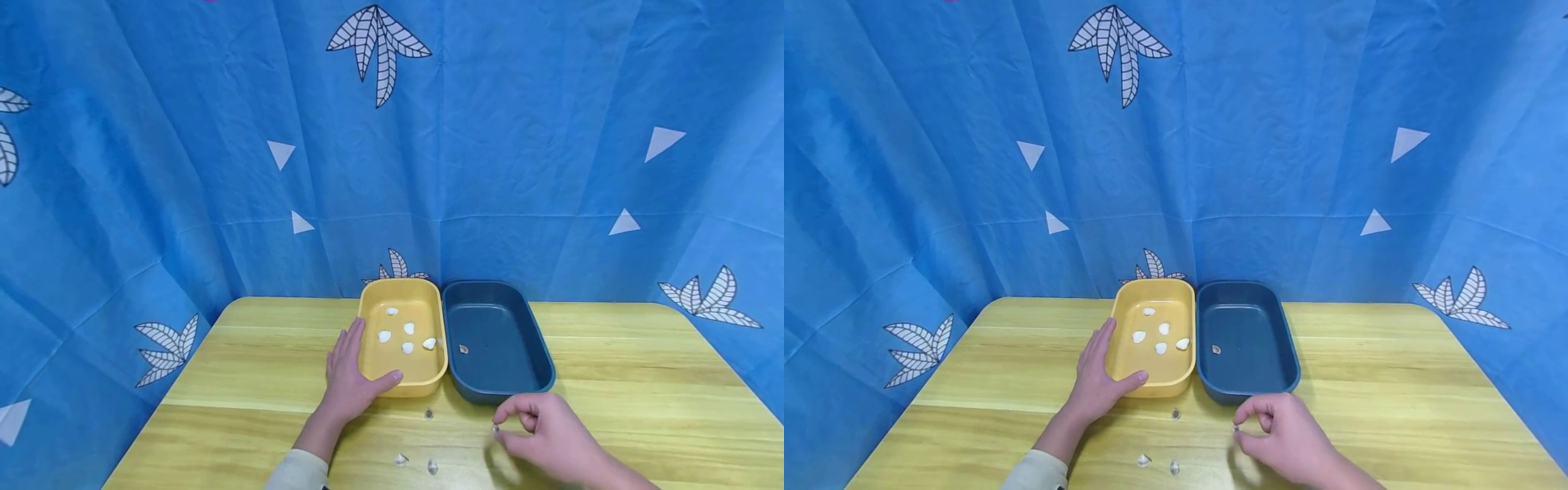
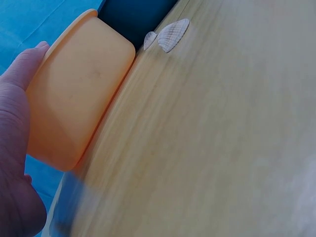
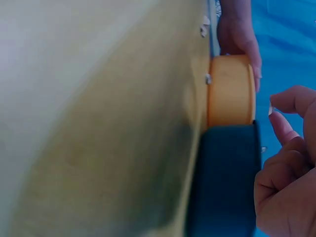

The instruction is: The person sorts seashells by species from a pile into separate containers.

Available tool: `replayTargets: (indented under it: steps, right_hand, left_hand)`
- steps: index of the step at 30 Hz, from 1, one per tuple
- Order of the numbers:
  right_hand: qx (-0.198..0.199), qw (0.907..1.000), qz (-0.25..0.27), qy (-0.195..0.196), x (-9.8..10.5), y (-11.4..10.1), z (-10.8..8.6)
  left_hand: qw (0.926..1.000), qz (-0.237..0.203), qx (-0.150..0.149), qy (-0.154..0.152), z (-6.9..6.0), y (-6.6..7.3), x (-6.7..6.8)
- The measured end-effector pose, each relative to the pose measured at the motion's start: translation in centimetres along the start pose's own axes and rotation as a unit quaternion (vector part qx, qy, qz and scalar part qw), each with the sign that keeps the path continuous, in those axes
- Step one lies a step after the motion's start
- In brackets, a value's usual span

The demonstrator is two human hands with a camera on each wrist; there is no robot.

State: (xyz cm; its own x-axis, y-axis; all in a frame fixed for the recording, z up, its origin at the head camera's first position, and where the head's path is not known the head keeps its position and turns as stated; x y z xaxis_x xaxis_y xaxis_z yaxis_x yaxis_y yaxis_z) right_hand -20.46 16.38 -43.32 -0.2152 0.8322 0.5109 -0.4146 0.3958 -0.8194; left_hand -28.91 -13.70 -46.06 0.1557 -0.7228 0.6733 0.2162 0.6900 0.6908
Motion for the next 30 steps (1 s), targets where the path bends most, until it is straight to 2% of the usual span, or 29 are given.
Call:
replayTargets:
  steps: [5, 13, 22, 30]
  right_hand:
    - [0.026, 0.9993, -0.016, 0.023, 1.1, -1.2, 1.1]
    - [0.022, 0.998, -0.027, 0.052, 3.4, -1.9, 3.5]
    - [-0.013, 0.9976, -0.033, 0.06, 4.8, -0.3, 6.6]
    - [-0.041, 0.9937, -0.066, 0.081, 5.2, 2.3, 9.5]
  left_hand:
    - [1.0, 0.002, -0.001, 0.001, 0.0, 0.0, -0.1]
    - [1.0, -0.002, -0.003, 0.002, 0.0, -0.1, -0.1]
    - [1.0, -0.004, -0.001, 0.001, 0.0, -0.1, -0.2]
    - [1.0, -0.004, -0.004, 0.007, 0.0, -0.2, -0.2]
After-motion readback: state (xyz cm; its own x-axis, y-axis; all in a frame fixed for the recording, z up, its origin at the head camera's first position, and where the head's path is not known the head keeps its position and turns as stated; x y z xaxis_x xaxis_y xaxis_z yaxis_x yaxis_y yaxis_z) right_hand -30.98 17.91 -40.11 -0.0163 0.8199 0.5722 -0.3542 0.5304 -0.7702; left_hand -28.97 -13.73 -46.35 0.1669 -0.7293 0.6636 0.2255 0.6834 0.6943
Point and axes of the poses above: each hand's wrist, its own z-axis towards the middle knuckle, its own x-axis out of the back of the hand, y = z × x, the point moved 7 cm from there along z, towards the middle knuckle, and after that the axes turned 3 degrees about z, right-handed, at the moved point
